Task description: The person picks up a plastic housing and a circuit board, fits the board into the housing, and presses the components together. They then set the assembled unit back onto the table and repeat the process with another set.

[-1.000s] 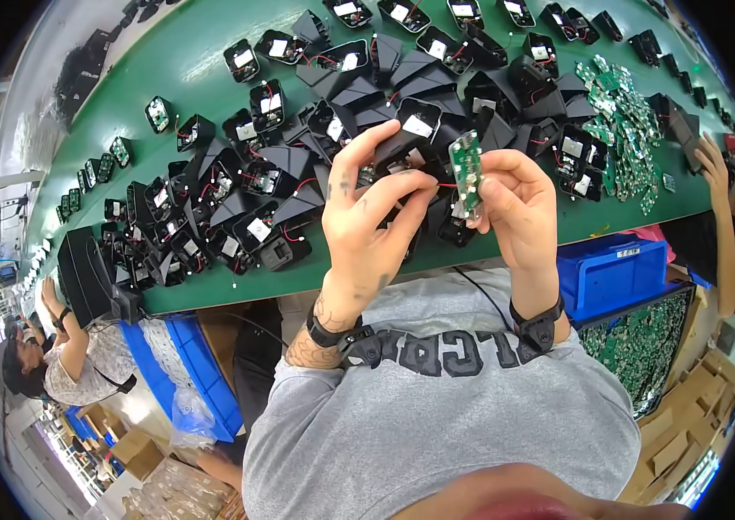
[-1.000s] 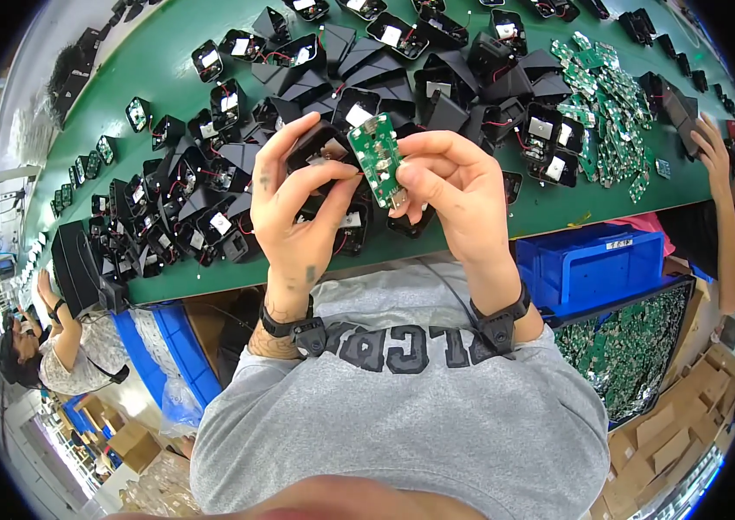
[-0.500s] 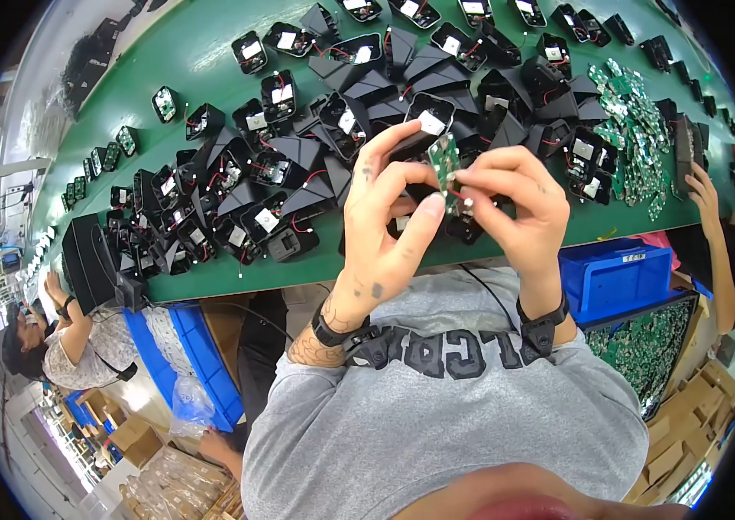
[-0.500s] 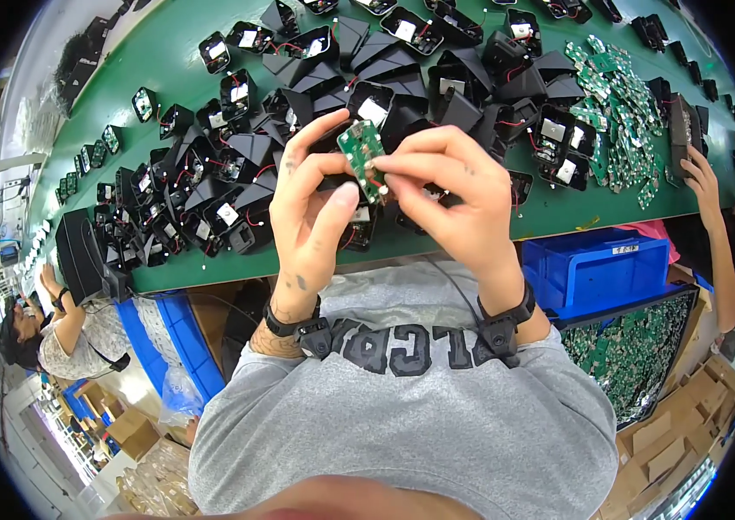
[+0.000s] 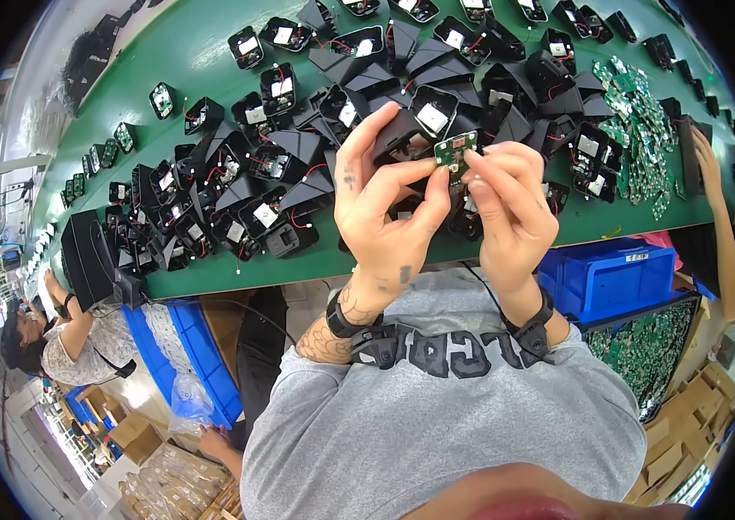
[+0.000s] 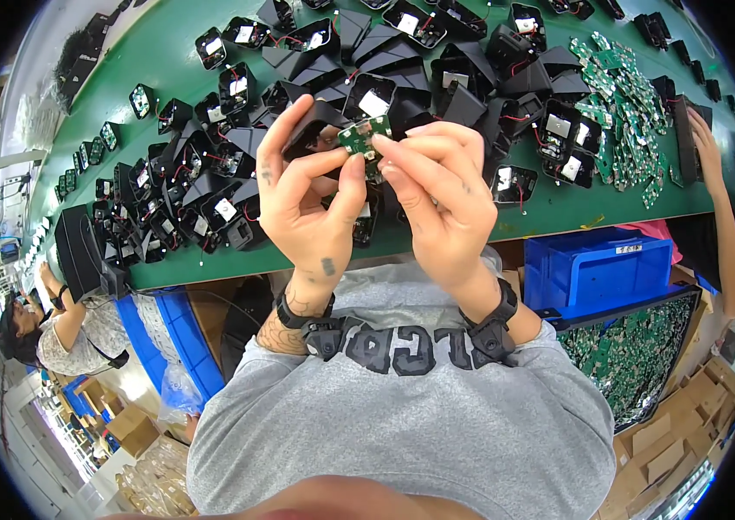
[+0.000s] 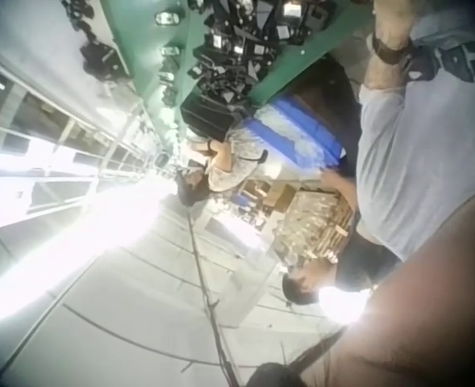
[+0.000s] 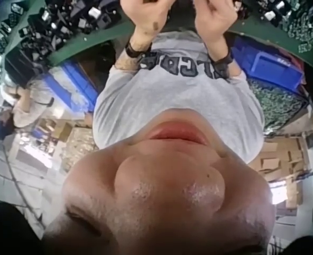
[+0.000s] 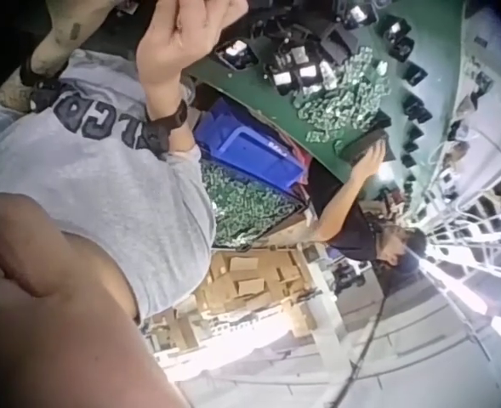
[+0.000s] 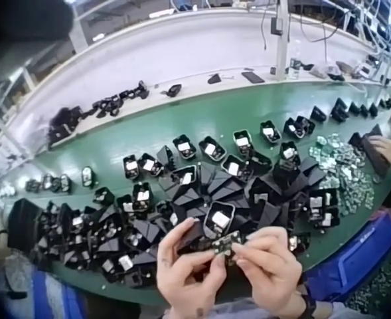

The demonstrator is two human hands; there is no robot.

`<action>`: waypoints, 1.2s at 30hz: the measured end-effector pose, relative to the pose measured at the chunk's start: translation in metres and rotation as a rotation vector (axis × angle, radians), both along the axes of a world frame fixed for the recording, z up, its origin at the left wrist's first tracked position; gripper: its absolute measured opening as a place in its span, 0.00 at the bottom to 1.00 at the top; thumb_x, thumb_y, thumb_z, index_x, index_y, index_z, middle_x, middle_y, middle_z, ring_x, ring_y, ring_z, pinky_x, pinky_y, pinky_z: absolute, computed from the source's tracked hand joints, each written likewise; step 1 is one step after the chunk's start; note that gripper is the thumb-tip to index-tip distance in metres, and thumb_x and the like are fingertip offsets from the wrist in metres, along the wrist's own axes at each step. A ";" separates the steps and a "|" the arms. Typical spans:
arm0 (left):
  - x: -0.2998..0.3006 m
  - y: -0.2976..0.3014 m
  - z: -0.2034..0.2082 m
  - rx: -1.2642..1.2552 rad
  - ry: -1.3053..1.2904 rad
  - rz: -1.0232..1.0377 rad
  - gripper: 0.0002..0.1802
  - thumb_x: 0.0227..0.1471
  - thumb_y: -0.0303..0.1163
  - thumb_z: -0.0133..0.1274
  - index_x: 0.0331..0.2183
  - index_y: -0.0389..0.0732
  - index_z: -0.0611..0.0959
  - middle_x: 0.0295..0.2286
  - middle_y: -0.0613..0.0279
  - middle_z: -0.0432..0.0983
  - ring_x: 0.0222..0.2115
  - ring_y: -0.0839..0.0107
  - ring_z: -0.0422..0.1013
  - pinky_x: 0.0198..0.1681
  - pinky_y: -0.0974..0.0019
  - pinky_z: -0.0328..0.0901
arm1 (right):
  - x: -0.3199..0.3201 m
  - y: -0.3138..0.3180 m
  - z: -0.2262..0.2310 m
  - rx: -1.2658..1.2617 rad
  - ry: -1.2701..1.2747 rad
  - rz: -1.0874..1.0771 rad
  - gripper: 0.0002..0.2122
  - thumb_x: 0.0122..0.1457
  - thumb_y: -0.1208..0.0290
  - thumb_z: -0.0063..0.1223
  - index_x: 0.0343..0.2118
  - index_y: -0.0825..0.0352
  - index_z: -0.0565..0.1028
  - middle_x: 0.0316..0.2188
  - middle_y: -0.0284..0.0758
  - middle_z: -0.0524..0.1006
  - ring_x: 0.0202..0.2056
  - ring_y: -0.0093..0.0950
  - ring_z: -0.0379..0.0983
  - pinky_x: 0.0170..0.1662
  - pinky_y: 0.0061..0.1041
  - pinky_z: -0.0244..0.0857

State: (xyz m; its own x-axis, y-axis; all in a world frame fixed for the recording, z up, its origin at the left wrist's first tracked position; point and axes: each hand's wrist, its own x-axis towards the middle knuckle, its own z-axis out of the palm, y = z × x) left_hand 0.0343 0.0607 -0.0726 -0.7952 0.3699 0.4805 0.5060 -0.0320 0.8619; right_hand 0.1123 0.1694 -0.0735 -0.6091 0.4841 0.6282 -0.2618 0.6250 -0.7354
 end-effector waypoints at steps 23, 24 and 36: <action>-0.002 0.002 -0.002 0.031 0.401 0.188 0.09 0.38 0.18 0.60 0.28 0.34 0.81 0.50 0.44 0.62 0.49 0.48 0.65 0.52 0.53 0.63 | -0.002 -0.017 0.003 -1.195 -0.022 0.365 0.06 0.55 0.81 0.54 0.36 0.72 0.75 0.37 0.31 0.75 0.38 0.18 0.70 0.45 0.18 0.64; -0.002 0.002 -0.002 0.018 0.422 0.194 0.09 0.38 0.18 0.60 0.28 0.34 0.82 0.50 0.44 0.61 0.49 0.48 0.65 0.51 0.53 0.63 | 0.000 -0.016 0.006 -1.210 -0.070 0.403 0.05 0.55 0.81 0.54 0.35 0.72 0.75 0.36 0.30 0.75 0.37 0.18 0.70 0.44 0.18 0.63; -0.002 -0.004 -0.004 -0.019 0.498 0.211 0.16 0.33 0.17 0.63 0.32 0.39 0.84 0.49 0.51 0.61 0.49 0.51 0.65 0.51 0.56 0.65 | 0.000 -0.019 0.009 -1.310 -0.086 0.486 0.05 0.57 0.77 0.53 0.35 0.71 0.76 0.33 0.30 0.76 0.36 0.17 0.70 0.43 0.18 0.63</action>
State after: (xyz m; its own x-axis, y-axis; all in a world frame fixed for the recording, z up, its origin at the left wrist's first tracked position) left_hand 0.0325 0.0565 -0.0769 -0.5309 0.2391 0.8130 0.8472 0.1273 0.5158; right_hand 0.1122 0.1509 -0.0647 -0.8960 0.4148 -0.1583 -0.1757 -0.6588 -0.7315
